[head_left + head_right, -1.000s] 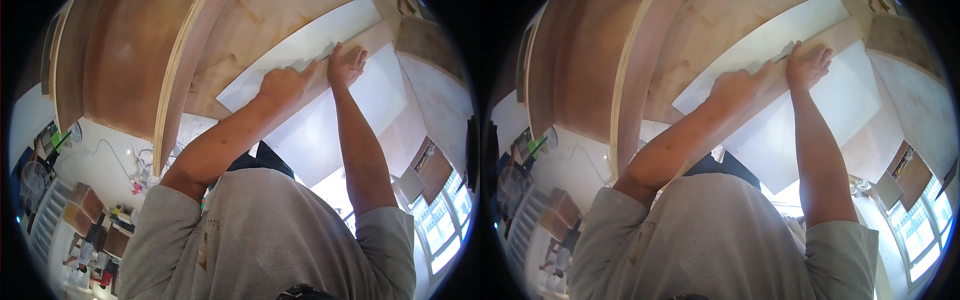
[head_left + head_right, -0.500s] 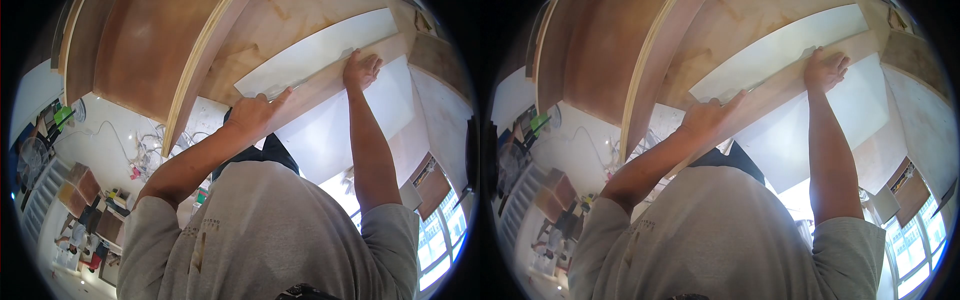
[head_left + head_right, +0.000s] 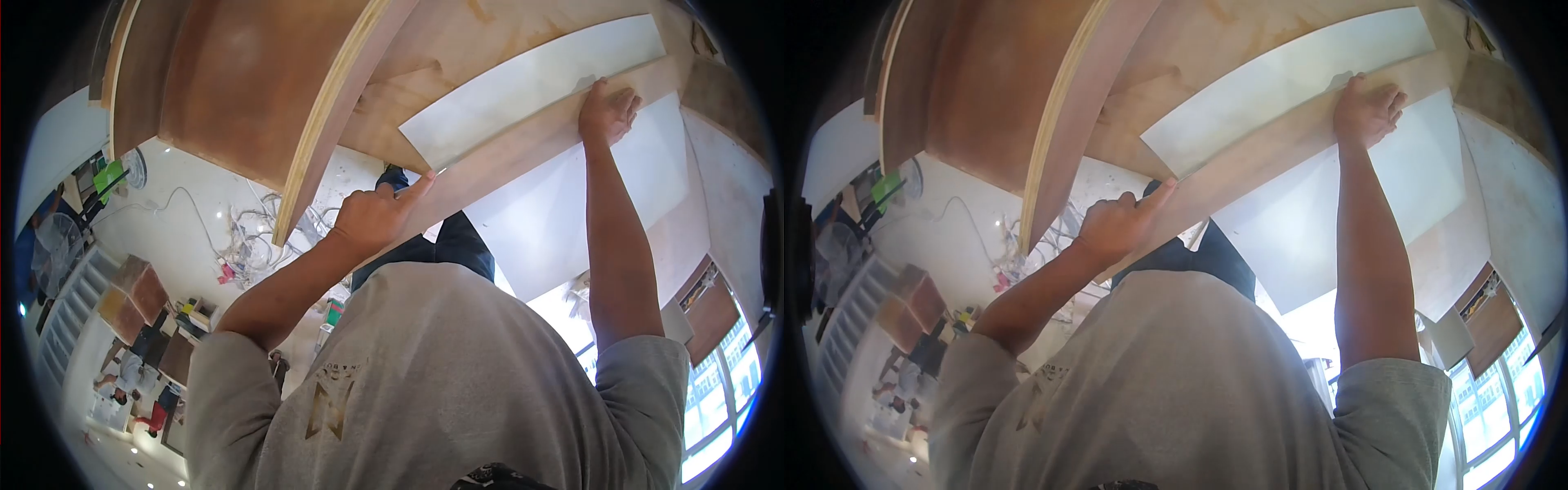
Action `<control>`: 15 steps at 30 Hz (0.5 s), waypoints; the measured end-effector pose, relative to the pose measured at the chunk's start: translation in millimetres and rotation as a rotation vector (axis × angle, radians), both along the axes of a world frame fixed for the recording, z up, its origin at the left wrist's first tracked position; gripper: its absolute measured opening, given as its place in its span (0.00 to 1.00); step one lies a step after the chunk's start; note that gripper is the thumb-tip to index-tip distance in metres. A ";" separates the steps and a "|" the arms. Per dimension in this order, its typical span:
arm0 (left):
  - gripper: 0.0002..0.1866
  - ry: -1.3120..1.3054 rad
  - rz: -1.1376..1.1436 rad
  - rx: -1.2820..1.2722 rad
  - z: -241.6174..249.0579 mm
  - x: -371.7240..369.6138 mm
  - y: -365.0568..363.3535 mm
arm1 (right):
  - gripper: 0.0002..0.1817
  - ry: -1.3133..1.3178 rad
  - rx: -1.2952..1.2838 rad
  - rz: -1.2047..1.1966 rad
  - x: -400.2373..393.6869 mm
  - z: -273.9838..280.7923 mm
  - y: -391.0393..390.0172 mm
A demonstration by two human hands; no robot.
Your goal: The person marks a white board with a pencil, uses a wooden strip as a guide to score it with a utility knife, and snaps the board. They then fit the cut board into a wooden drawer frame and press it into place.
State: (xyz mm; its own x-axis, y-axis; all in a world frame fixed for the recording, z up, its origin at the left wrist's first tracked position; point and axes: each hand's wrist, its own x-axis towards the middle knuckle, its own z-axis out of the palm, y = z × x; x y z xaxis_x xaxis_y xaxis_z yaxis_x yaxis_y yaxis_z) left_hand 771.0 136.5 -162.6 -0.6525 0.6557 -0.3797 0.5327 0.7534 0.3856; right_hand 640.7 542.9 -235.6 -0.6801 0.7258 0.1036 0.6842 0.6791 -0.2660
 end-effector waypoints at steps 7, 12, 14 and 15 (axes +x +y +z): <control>0.37 0.041 0.030 0.101 -7.5 18.0 -30.4 | 0.39 -0.007 0.021 0.039 -2.3 0.9 4.1; 0.36 0.016 0.096 0.096 19.6 31.5 -32.1 | 0.38 0.022 0.054 0.040 -3.0 -4.1 7.9; 0.37 -0.025 0.116 0.106 32.6 26.4 -17.6 | 0.37 0.029 0.067 0.023 1.2 -7.0 3.8; 0.37 -0.033 0.143 0.120 35.0 20.3 -5.3 | 0.38 0.006 0.056 0.025 0.8 2.5 -2.8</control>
